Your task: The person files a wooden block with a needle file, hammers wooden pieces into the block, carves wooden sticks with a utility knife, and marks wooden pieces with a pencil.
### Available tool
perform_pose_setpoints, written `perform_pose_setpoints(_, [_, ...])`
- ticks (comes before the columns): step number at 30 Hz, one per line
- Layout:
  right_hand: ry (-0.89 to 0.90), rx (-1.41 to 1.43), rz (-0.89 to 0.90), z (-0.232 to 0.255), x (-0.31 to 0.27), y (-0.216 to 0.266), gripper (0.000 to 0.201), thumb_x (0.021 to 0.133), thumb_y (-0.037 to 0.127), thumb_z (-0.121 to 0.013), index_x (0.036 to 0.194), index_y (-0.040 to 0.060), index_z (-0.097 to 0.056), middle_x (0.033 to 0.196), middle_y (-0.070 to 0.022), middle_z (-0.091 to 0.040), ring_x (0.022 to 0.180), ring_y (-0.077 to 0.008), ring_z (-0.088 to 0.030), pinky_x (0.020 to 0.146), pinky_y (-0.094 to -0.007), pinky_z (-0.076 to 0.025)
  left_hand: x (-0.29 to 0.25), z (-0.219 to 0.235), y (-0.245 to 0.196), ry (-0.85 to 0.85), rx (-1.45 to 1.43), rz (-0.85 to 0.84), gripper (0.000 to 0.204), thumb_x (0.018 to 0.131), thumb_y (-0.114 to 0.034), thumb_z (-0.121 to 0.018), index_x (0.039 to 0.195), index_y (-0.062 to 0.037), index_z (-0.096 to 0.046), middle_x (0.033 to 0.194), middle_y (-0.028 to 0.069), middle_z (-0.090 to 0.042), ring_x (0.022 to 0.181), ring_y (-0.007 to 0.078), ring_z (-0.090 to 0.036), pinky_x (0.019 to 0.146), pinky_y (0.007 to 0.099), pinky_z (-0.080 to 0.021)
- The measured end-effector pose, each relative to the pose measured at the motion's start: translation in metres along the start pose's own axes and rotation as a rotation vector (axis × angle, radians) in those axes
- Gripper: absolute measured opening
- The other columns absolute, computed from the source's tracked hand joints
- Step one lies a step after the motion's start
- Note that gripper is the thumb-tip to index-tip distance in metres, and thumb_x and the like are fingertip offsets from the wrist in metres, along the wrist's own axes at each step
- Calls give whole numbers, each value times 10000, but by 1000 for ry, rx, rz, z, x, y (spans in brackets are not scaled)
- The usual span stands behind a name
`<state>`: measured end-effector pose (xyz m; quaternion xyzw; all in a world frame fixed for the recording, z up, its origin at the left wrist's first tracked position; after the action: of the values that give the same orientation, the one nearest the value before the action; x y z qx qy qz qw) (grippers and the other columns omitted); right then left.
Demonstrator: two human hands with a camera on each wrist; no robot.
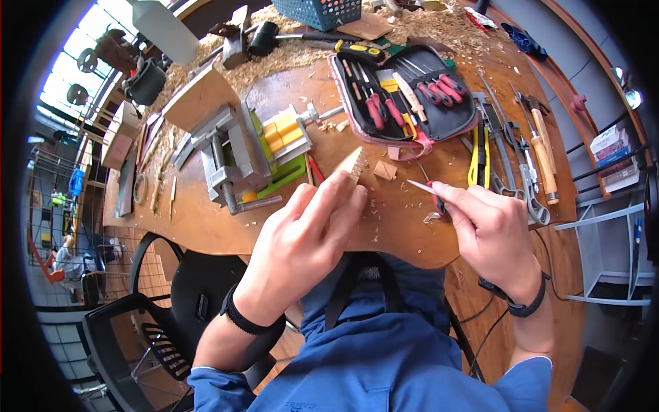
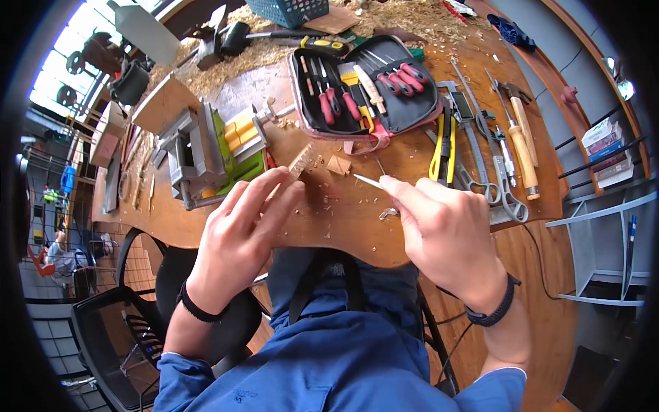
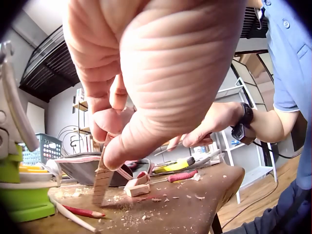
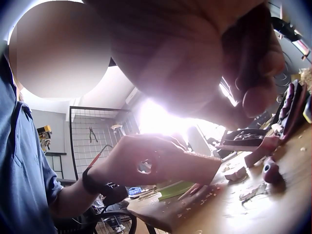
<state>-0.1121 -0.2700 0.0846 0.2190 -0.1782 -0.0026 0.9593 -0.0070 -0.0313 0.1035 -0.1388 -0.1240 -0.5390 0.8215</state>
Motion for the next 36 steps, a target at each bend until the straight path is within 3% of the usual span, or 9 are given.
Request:
perform_pose_setpoints(5, [108,-27,14,-11,0,-9,331,906,45,-689,1225,52,-777,812,-146,-688,739,-387,-713,657,-509,-548,0,-7,1,-80,39,9,533,806,113,-706,1328,11,-710,1346,206,-672,1055,348,-728,861,405,-634])
perform_pose_setpoints(8, [77,74,-12,-16,4,-6,333,894,10,-674,1216,-7,-760,918,-194,-698,785,-418,-715,712,-521,-568,-14,-8,-1,-298,-83,141,553,832,133,-742,1375,59,-671,1355,271,-672,1199,407,-726,969,446,-630])
perform_pose_setpoints(11, [31,174,13,-28,4,-4,339,884,-36,-654,1214,-40,-734,1055,-236,-677,807,-452,-708,754,-536,-579,-30,-16,-4,-315,-400,363,627,816,100,-831,1413,19,-656,1381,187,-681,956,192,-739,766,300,-624])
perform_pose_setpoints(18, [62,9,-69,-44,7,12,252,891,-77,-609,1139,-33,-625,1041,-256,-621,823,-484,-719,741,-555,-582,-50,-44,4,-132,-927,621,612,876,64,-863,1439,48,-623,1377,115,-657,986,103,-677,796,237,-580])
perform_pose_setpoints(21, [48,-93,-85,-48,17,13,228,901,-67,-604,1127,-40,-623,1034,-260,-624,824,-481,-725,743,-558,-586,-44,-42,9,14,-725,567,568,863,32,-876,1390,33,-665,1343,131,-686,1001,132,-685,822,260,-585])
perform_pose_setpoints(22, [114,-117,-161,-51,20,9,386,900,-80,-619,1280,-32,-662,1103,-246,-644,921,-487,-697,799,-540,-564,-42,-43,10,-4,-598,509,550,842,-15,-893,1354,22,-693,1362,157,-710,1046,220,-694,862,314,-593])
perform_pose_setpoints(25, [114,-113,-160,-53,22,8,373,897,-80,-619,1263,-42,-679,1106,-246,-652,949,-476,-699,827,-540,-560,-40,-52,15,-92,-314,320,589,814,-34,-904,1362,9,-693,1412,169,-709,1113,322,-676,937,383,-584])
perform_pose_setpoints(29, [72,-104,-109,-60,17,5,328,909,-59,-648,1232,-52,-701,1096,-241,-659,970,-462,-698,851,-538,-556,-33,-49,16,-122,-455,428,567,817,-57,-900,1350,-14,-713,1461,171,-692,1161,362,-658,1008,433,-555])
perform_pose_setpoints(36, [-29,-8,-55,-55,13,9,261,965,33,-700,1207,-63,-725,1111,-228,-684,1000,-435,-703,885,-506,-564,15,-54,13,0,-393,139,338,951,-104,-771,1288,-108,-791,1479,242,-641,1248,416,-622,1088,495,-507])
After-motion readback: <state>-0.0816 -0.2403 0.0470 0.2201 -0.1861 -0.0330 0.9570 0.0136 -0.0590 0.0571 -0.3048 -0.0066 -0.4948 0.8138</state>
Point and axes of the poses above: each hand's wrist, its own x-axis towards the middle knuckle, its own z-axis out of the back of the hand, y = z × x, the point moved 3 cm from there along x, towards the middle knuckle
